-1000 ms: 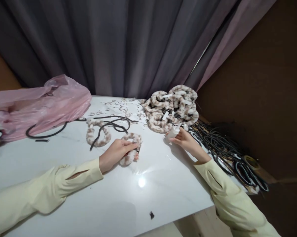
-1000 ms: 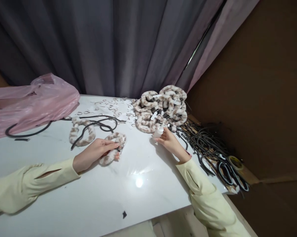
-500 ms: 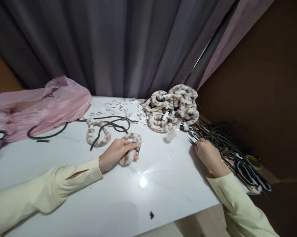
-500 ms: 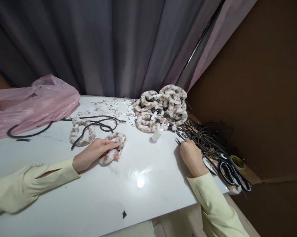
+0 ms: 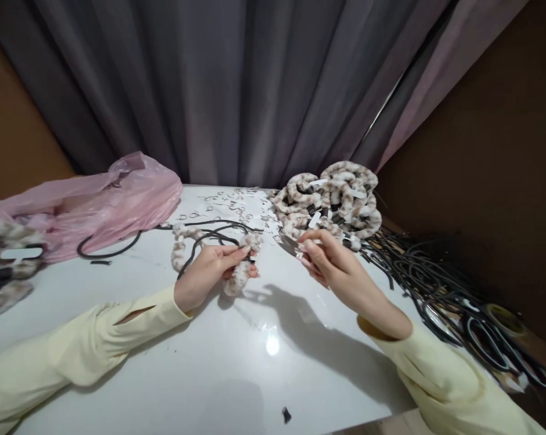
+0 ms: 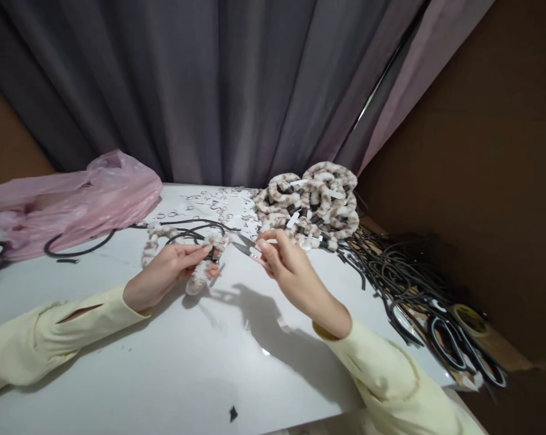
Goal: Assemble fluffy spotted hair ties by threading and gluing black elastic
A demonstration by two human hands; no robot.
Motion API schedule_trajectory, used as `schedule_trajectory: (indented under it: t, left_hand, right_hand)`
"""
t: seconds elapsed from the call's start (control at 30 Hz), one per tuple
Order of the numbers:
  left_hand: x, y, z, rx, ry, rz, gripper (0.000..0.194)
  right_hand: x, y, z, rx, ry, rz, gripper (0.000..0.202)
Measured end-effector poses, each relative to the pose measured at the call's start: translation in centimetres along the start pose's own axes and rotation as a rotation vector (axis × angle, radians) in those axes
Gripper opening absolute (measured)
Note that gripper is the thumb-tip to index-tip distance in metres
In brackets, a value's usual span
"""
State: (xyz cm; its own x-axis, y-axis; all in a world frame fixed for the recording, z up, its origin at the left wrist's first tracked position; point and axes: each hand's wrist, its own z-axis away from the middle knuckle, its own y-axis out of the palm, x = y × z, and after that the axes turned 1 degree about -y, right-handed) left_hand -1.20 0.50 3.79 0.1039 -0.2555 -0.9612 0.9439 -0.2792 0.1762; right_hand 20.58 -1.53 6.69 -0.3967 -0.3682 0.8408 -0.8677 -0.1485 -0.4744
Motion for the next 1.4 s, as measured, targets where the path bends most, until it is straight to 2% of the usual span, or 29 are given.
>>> schedule_trajectory:
  t: [0.13, 0.23, 0.37, 0.47, 1.07, 1.4]
  left_hand:
    - [-1.3, -0.1, 0.5, -0.078, 0.070, -0.009, 0.033]
    - [-1.6, -0.1, 0.8, -0.061, 0.106, -0.002, 0.033]
    - [-1.5, 0.1, 1.0, -0.047, 0.125, -0.014, 0.033]
    - [-1.5, 0.3, 1.2, -0.051, 0.117, -0.021, 0.034]
    - [-1.5, 0.6, 1.3, -0.049, 0.102, -0.025, 0.033]
    - [-1.5, 0.6, 1.3, 0.019, 0.091, -0.022, 0.029]
  right_hand:
    - [-0.6, 2.0, -0.6, -0.035, -0.013, 0.032, 0.030]
    - [-0.7, 2.6, -0.1, -0.061, 0.014, -0.004, 0.032]
    - [-0.9, 3.4, 0.3, 0.005, 0.070, -0.069, 0.034]
    - [-1.2, 3.9, 0.3, 0.005, 0.086, -0.092, 0.035]
    - [-1.0, 4.3, 0.5, -0.010, 0.126, -0.100, 0.036]
    - [-0.7, 4.2, 0.6, -0.046, 0.101, -0.063, 0.033]
